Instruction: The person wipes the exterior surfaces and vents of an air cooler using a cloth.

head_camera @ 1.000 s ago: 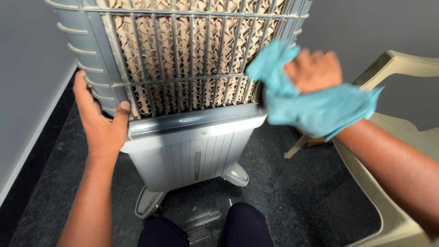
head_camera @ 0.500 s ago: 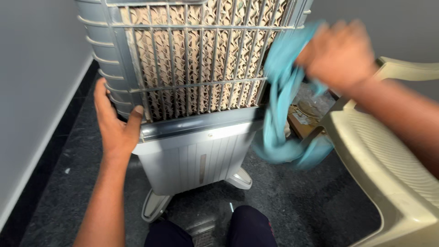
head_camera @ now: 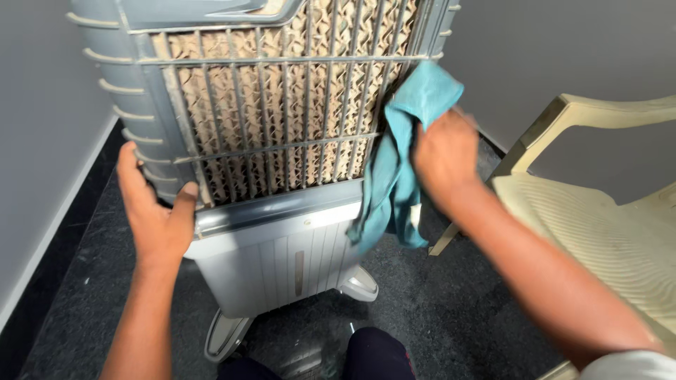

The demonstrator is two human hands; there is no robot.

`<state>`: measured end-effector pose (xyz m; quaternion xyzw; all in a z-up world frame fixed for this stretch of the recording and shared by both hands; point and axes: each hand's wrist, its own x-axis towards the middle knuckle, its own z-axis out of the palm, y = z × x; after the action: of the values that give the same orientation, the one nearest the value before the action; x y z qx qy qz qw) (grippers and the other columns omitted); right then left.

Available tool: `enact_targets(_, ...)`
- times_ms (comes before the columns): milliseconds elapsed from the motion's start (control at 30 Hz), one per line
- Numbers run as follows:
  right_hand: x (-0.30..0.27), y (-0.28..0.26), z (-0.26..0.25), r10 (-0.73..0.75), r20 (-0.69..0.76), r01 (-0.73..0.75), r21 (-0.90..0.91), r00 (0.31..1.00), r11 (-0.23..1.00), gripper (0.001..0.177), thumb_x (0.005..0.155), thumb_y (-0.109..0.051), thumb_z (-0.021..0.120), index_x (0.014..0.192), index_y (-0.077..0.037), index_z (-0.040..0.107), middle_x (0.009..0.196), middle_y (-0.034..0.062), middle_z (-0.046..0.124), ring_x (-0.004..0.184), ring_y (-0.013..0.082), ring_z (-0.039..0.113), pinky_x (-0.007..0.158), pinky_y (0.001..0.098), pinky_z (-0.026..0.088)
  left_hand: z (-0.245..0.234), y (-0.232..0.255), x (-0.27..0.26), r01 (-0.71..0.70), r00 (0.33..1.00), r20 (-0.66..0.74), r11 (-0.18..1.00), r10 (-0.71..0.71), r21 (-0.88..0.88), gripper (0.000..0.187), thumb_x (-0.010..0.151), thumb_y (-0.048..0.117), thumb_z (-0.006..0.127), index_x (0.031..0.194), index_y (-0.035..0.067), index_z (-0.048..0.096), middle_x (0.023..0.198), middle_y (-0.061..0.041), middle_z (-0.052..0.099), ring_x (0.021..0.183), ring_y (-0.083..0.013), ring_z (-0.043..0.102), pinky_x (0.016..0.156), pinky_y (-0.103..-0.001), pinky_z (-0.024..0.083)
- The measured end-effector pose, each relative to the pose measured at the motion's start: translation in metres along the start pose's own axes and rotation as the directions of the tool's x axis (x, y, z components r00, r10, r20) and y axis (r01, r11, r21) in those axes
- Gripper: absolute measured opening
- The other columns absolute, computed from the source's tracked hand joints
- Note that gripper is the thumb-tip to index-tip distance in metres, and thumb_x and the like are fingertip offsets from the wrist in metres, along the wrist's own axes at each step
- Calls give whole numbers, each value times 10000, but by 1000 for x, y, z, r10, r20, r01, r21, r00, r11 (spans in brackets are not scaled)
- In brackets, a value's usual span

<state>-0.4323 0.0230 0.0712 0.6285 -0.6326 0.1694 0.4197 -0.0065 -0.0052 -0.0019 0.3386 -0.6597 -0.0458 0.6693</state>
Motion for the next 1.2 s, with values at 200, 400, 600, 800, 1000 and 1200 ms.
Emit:
enact_targets(200,-24,-34,3,52,-73,-32,258,996,966,196,918,-64,498,1063,7,608,920,260,645,791,435,653,671,540,521,0,-8,2,-43,999,-23,999,42,-27,764,955,146,739,1576,-3,320,1460,-174,464,1417,-283,467,1261,-431,357)
enact_targets(400,-3,-44,-30,211,27,-205,384,977,900,538,787,-53,627,1297,42,483,930,274,667,802,473,661,679,558,536,2,-9,-1,-3,1000,10,997,4,-80,754,955,116,720,1573,5,302,1470,-163,446,1408,-257,469,1278,-418,362)
enact_targets(600,-16,-64,-22,255,76,-237,683,964,691,427,855,-71,611,1273,-10,551,1035,273,702,941,462,700,823,507,563,6,-6,-2,7,1000,8,995,-6,-100,754,940,52,671,1588,14,289,1494,-148,447,1429,-248,468,1262,-400,348)
enact_targets(800,2,-80,-18,339,95,-203,932,936,300,399,955,-5,480,1346,3,557,1193,168,688,1163,302,658,1014,386,494,3,-6,-2,-14,1000,27,996,16,-90,743,953,30,663,1590,7,282,1499,-156,435,1447,-250,454,1279,-402,338)
enact_targets(1000,6,-89,-38,341,475,-413,879,811,-239,315,1005,-166,502,1252,7,594,1112,137,683,1056,243,678,911,374,572,5,-1,0,-38,999,22,992,41,-118,748,969,18,668,1602,-1,270,1519,-161,418,1429,-253,430,1290,-410,330)
enact_targets(1200,15,-94,-48,373,471,-394,879,799,-267,331,1012,-238,508,1266,-47,601,1144,116,684,1038,210,664,862,375,546,2,-5,-3,-32,999,37,987,39,-155,738,986,-11,655,1609,3,260,1538,-147,415,1429,-236,424,1313,-394,320)
